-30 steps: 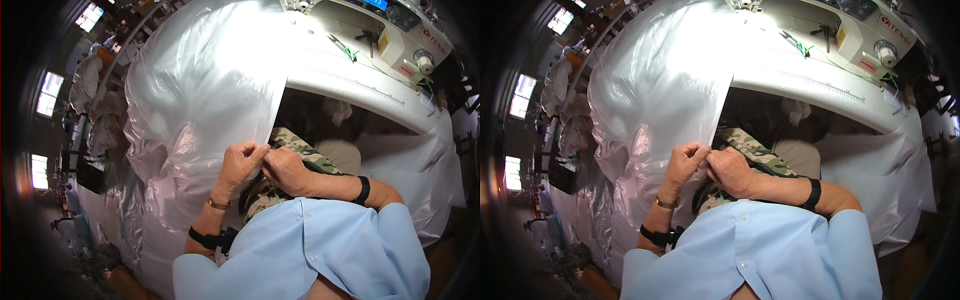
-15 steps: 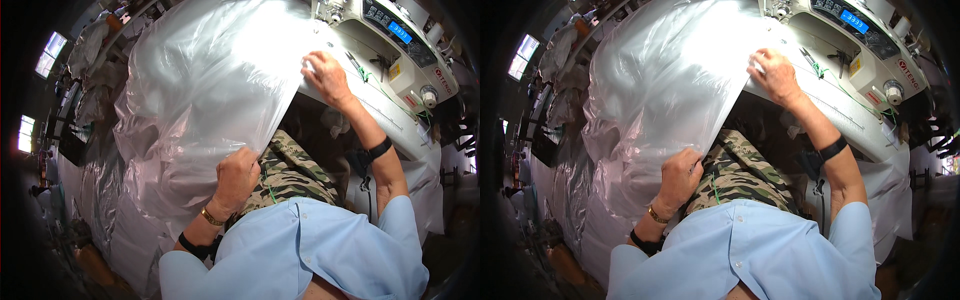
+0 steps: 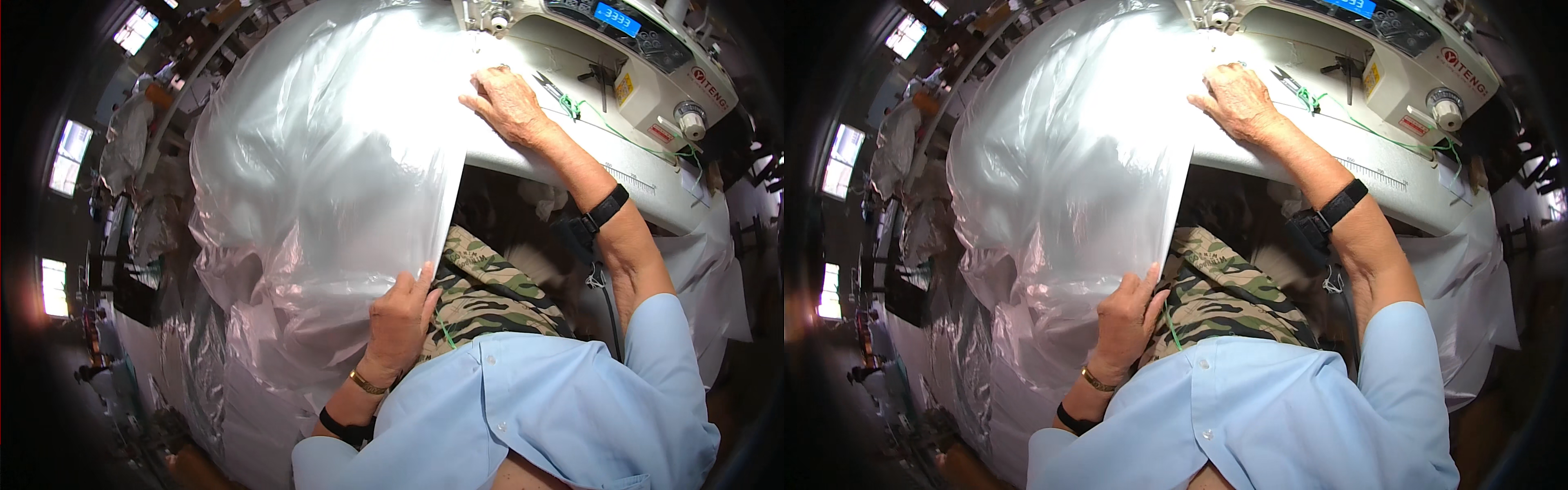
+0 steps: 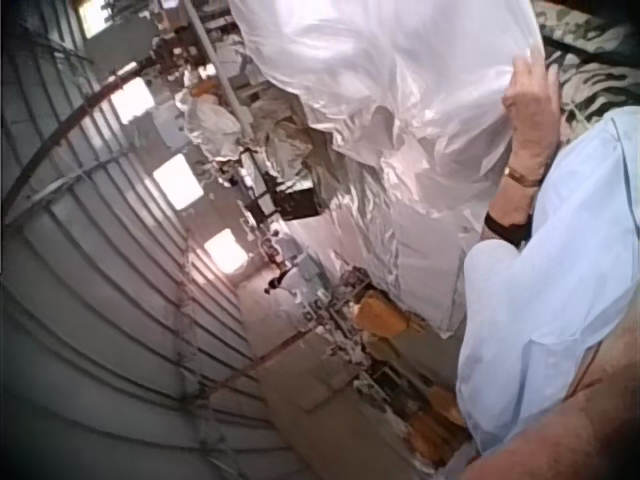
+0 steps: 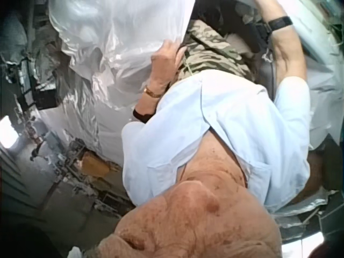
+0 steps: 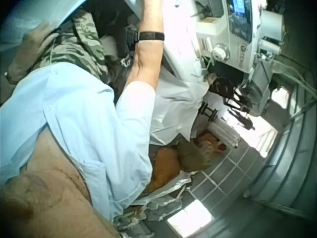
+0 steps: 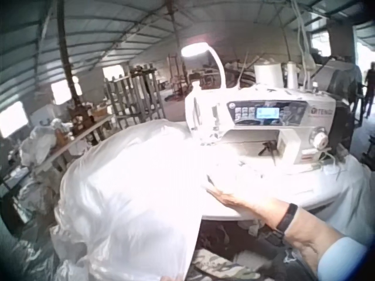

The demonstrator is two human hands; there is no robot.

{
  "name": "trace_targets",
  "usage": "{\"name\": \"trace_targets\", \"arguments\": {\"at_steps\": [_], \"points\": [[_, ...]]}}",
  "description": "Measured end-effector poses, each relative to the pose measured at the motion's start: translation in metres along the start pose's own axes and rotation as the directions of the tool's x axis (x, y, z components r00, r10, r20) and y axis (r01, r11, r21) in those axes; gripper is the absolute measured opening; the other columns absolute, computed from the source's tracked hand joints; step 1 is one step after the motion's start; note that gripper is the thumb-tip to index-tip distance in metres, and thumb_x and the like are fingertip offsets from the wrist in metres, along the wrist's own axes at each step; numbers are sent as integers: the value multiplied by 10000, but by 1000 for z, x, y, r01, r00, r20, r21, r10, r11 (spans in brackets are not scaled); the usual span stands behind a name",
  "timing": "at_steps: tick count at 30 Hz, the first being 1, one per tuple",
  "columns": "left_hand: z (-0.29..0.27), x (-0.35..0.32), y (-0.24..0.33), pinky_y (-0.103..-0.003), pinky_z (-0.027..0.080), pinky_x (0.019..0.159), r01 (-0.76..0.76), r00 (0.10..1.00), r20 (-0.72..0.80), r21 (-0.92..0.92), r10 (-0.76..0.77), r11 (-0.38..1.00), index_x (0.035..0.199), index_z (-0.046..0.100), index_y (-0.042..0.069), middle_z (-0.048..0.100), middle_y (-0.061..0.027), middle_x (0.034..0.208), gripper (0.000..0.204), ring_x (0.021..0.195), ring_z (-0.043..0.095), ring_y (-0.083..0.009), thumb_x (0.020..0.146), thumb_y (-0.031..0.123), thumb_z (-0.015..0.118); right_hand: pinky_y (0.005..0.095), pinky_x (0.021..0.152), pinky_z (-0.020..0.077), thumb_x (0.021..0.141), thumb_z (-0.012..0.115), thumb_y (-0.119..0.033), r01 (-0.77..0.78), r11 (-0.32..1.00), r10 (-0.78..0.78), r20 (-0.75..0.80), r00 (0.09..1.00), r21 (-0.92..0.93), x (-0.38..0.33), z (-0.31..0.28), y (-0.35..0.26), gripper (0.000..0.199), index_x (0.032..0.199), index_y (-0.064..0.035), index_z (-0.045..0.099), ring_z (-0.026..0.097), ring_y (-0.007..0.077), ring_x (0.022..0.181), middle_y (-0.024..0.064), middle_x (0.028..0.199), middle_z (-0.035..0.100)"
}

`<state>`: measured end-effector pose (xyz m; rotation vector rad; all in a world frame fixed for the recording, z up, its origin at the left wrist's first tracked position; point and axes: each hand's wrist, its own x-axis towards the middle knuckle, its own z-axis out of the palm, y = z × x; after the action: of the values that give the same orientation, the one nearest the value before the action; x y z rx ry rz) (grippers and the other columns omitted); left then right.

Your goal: Sewing a large white plastic sheet using an industrial sewing machine.

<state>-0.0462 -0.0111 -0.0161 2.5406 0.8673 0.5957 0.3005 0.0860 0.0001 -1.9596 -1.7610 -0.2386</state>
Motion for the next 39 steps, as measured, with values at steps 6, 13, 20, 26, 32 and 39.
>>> {"name": "trace_targets", "arguments": {"at_steps": [6,13,20,26,32,39], "points": [[5,26,2,-369,438,533,-92,996,17,-46,93,995,1133,662,32,518,-106,729,347,580,565,-263,786,19,681,467,879,422,910,609,-375,21,998,-23,-25,999,-57,-1,-1,-4,367,987,-18,572,557,336,998,166,927,600],[11,68,0,-362,448,518,-189,982,14,101,189,977,1121,649,32,532,-98,745,347,585,579,-261,775,15,671,475,981,357,928,558,-432,34,999,-35,144,989,7,0,-9,-2,502,1052,54,552,510,378,1115,248,1089,571],[12,123,-1,-368,465,514,-236,970,-13,195,243,952,1110,630,-5,551,-122,761,312,591,607,-284,800,26,636,468,1084,278,934,543,-454,29,1000,-31,207,978,12,0,-14,-5,640,1277,81,466,416,392,1270,286,1299,483],[17,168,0,-384,485,524,-224,967,-49,289,248,931,1040,631,-8,565,-125,750,223,598,616,-300,823,28,598,455,1139,231,947,516,-478,47,999,-52,218,975,25,-2,-13,-4,730,1375,100,391,348,377,1368,287,1428,412],[33,215,-2,-403,491,528,-266,950,-88,276,300,924,853,577,17,579,-125,737,20,599,619,-312,837,29,580,456,1132,247,974,505,-353,126,990,-134,147,980,61,-4,-10,-3,573,1332,89,433,368,370,1364,275,1415,435],[48,257,-9,-439,500,562,-216,960,-125,230,249,949,827,581,25,586,-138,749,54,623,619,-353,857,65,598,465,1072,304,955,484,-191,130,987,-133,21,991,89,-2,-3,1,356,1225,36,528,471,346,1272,231,1321,537]]}}
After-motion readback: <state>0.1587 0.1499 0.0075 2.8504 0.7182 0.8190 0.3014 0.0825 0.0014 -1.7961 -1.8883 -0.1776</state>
